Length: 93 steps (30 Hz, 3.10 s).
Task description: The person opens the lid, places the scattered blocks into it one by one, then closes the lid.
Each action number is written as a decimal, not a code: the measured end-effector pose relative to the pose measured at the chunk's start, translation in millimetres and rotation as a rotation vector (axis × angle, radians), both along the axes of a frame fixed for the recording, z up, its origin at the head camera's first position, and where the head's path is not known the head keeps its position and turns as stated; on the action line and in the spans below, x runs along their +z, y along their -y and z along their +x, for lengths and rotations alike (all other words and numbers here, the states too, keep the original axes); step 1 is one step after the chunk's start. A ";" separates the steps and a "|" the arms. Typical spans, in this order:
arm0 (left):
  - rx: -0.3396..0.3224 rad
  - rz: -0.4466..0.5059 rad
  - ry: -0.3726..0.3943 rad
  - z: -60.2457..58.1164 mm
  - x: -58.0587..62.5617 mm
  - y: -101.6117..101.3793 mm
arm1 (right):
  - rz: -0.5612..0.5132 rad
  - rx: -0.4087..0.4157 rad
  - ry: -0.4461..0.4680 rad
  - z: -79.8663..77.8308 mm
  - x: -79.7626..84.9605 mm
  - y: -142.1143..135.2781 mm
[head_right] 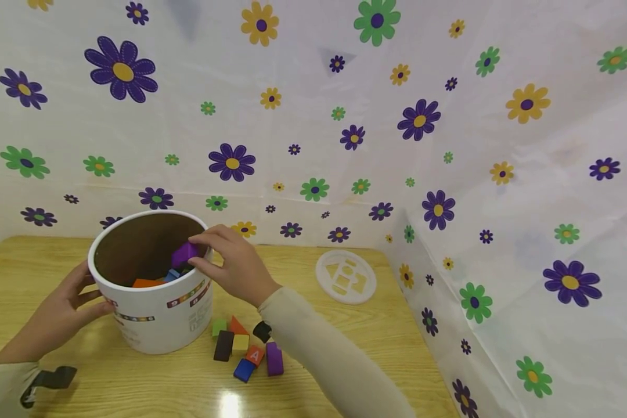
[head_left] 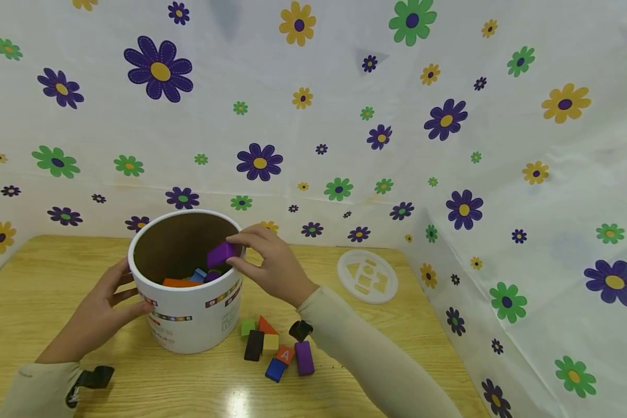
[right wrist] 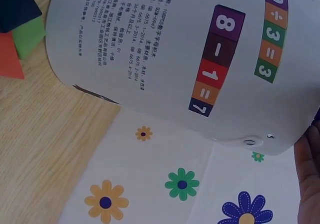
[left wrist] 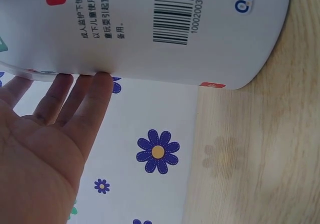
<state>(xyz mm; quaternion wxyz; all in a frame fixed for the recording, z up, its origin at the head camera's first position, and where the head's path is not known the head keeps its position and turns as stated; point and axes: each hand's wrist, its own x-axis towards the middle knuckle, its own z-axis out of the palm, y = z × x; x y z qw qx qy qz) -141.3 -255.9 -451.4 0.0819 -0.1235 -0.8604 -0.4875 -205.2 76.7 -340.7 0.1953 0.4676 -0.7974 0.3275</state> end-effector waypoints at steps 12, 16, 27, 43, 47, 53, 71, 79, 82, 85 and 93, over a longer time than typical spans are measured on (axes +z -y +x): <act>-0.015 0.007 -0.006 0.3 1.1 -0.1 | -0.027 0.027 0.096 -2.1 1.1 -0.6; -0.012 0.001 -0.008 -0.4 1.3 0.0 | -0.023 0.022 0.055 -3.0 -1.6 -8.2; -0.020 0.000 -0.004 -2.2 0.4 -0.4 | 0.166 -0.049 0.114 -8.5 -39.5 -75.2; 0.002 -0.012 0.017 -0.8 0.9 1.9 | 0.474 -0.052 0.665 12.1 -113.9 -150.5; 0.002 -0.010 0.007 -0.3 1.1 1.6 | 0.509 -0.041 0.663 16.2 -121.1 -147.1; -0.004 -0.005 0.011 -0.5 0.3 0.6 | 0.561 -0.057 0.601 16.7 -129.5 -144.6; 0.006 -0.010 0.003 -1.8 1.3 1.5 | 0.628 -0.093 0.639 12.2 -124.7 -139.6; 0.005 -0.007 0.015 -1.8 1.3 0.8 | 0.587 -0.191 0.628 4.1 -128.8 -146.4; -0.006 -0.002 0.007 -1.9 -1.0 0.9 | 0.513 -0.239 0.653 0.6 -132.7 -150.3; -0.008 -0.002 0.005 -2.1 -2.2 1.4 | 0.452 -0.268 0.673 -2.2 -135.5 -153.0; -0.010 -0.004 -0.003 -2.3 -3.4 2.7 | 0.453 -0.274 0.671 -8.5 -136.4 -152.7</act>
